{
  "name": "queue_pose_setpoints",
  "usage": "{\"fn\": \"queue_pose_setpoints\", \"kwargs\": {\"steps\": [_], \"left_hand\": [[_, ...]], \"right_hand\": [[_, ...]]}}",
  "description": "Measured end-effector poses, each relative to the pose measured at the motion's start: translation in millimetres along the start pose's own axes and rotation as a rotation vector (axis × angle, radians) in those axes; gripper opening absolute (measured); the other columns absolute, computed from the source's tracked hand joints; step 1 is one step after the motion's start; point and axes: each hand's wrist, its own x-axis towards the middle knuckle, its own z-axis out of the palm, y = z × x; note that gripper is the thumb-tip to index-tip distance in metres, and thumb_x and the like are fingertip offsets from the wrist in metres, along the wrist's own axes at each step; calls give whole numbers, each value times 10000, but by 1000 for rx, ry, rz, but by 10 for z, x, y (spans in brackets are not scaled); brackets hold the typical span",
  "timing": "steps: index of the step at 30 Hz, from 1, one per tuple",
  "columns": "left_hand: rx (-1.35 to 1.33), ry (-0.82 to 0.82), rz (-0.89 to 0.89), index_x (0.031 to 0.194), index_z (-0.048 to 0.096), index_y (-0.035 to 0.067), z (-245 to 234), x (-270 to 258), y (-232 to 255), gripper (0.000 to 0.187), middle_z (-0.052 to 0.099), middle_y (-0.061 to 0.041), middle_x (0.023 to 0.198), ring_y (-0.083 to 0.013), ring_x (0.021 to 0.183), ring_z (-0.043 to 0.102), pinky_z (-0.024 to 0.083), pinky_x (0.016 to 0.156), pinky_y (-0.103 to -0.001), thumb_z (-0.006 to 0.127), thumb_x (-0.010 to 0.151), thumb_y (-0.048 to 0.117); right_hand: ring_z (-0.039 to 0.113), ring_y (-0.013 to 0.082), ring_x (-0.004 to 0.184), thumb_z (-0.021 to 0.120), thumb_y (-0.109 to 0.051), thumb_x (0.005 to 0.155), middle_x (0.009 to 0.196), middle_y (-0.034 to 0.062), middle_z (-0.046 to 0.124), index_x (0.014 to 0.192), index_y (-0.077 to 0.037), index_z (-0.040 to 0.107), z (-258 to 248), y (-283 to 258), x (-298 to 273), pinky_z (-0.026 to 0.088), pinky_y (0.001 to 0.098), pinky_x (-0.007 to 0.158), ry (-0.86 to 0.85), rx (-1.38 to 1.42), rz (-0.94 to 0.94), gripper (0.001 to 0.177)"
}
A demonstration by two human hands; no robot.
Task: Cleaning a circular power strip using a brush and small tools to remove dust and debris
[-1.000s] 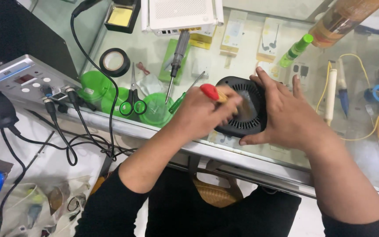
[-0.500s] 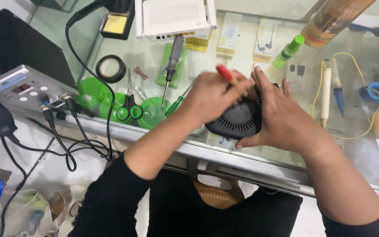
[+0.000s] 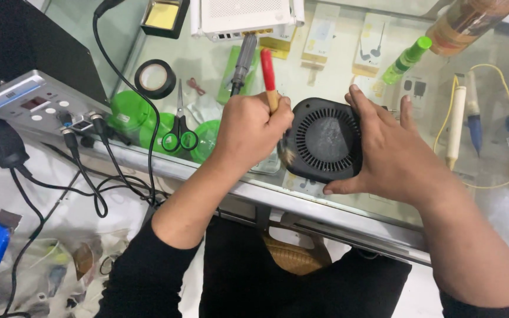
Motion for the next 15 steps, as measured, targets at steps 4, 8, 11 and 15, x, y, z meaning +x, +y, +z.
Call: {"fn": "queue_pose_setpoints", "kwargs": {"steps": [4, 8, 11, 15], "left_hand": [[-54, 61, 184, 877, 692, 67, -35, 7, -54, 294, 673, -24, 655, -155, 528, 603, 444, 470, -309, 489, 1050, 191], [-114, -18, 70, 550, 550, 79, -79, -97, 10, 475, 535, -10, 468, -139, 348, 461, 342, 378, -321, 564, 1012, 189], [-4, 65, 140, 827, 703, 75, -64, -88, -25, 357, 661, -25, 612, -179, 504, 606, 453, 484, -330, 480, 1050, 243], [-151, 19, -7, 623, 615, 107, -90, -133, 46, 407, 599, -6, 501, -143, 435, 586, 452, 485, -332, 544, 1009, 218]], "right_hand": [[258, 407, 1477, 883, -795, 519, 1630, 219, 270, 1616, 22, -51, 23, 16, 0, -81, 605, 1208, 28, -36, -21, 1657], [282, 398, 1465, 900, -794, 514, 1617, 210, 293, 1618, 14, -50, -12, -13, 10, -66, 603, 1216, 9, -30, 18, 1666], [247, 400, 1479, 918, -763, 522, 1628, 221, 253, 1616, 13, -48, -16, -41, 13, -83, 587, 1221, -22, -23, 25, 1653], [229, 399, 1485, 936, -757, 511, 1644, 203, 227, 1614, 9, -44, -14, -4, 10, -92, 585, 1215, -16, -5, 34, 1663]]}}
